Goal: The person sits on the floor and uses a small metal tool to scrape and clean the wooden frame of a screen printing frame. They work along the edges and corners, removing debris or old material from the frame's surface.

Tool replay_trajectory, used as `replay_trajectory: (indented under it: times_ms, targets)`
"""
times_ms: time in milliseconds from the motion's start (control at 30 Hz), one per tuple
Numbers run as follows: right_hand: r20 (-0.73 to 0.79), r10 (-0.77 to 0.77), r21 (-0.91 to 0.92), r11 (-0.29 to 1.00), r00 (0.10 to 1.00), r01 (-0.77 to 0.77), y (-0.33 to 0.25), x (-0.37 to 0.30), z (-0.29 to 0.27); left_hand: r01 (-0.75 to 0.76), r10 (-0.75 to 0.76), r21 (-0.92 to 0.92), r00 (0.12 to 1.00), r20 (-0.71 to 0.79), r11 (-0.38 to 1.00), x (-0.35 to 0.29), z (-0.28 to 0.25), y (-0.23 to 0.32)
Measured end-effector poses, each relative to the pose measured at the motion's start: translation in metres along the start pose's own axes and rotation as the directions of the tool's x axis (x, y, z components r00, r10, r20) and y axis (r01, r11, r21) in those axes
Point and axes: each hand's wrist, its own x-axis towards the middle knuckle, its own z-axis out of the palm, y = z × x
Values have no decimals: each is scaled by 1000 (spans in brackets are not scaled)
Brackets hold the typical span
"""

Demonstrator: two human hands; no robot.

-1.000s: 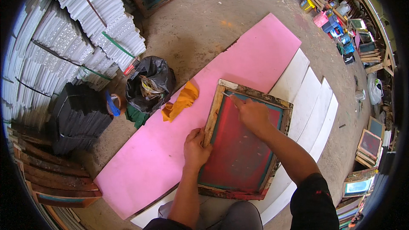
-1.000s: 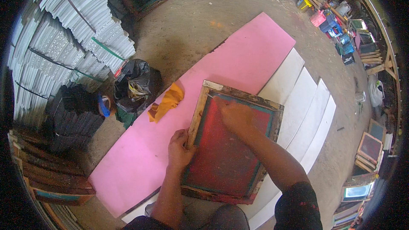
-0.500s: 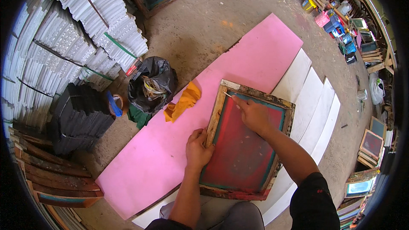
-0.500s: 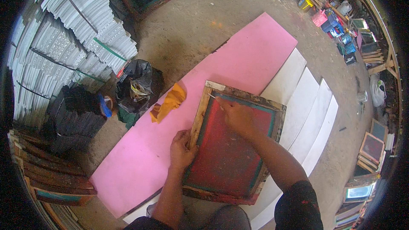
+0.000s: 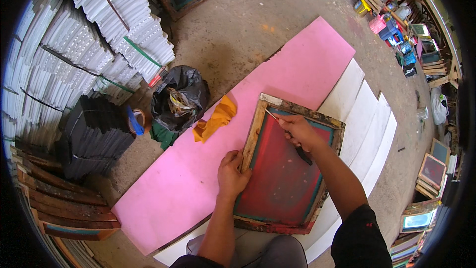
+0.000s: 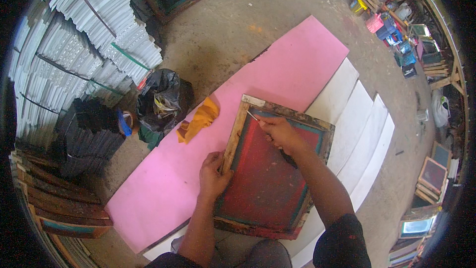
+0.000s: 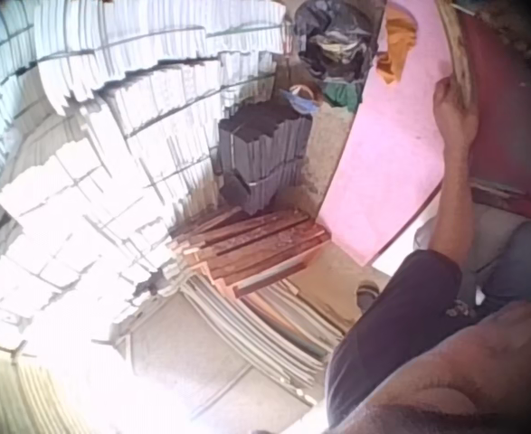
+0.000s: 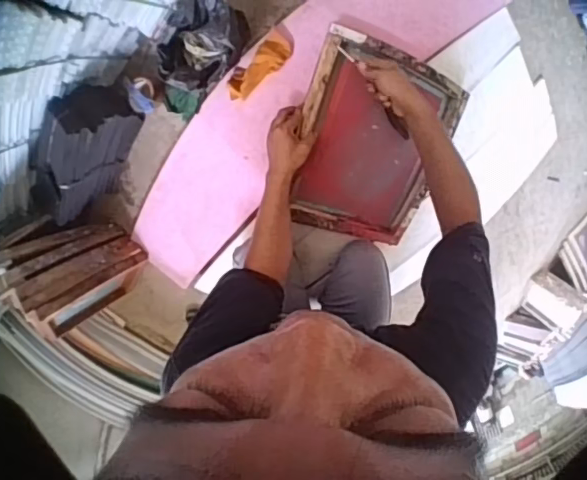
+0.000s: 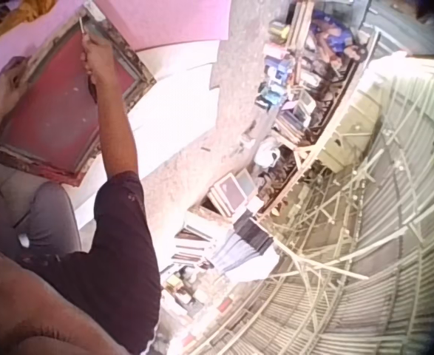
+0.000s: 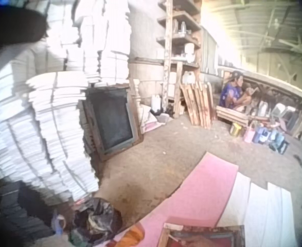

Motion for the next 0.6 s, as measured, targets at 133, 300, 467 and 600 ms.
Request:
replay_trajectory:
  times_ms: [133, 300, 467, 600]
  targets:
    - [-104, -631, -727, 576, 769, 374, 14, -7, 5, 10, -10, 8, 1000, -3, 1000, 0, -1, 1]
    - [-160, -652, -836, 488, 741, 249, 7, -12, 6, 4, -4, 10, 1000, -23, 1000, 0, 3, 0]
    - [-166, -630, -850, 481, 759, 214, 6, -9, 10, 9, -9, -2, 999, -31, 1000, -1, 2, -1]
    - [-181, -699, -856, 458, 692, 239, 9, -6, 11, 8, -8, -6, 1000, -13, 1000, -1, 2, -2]
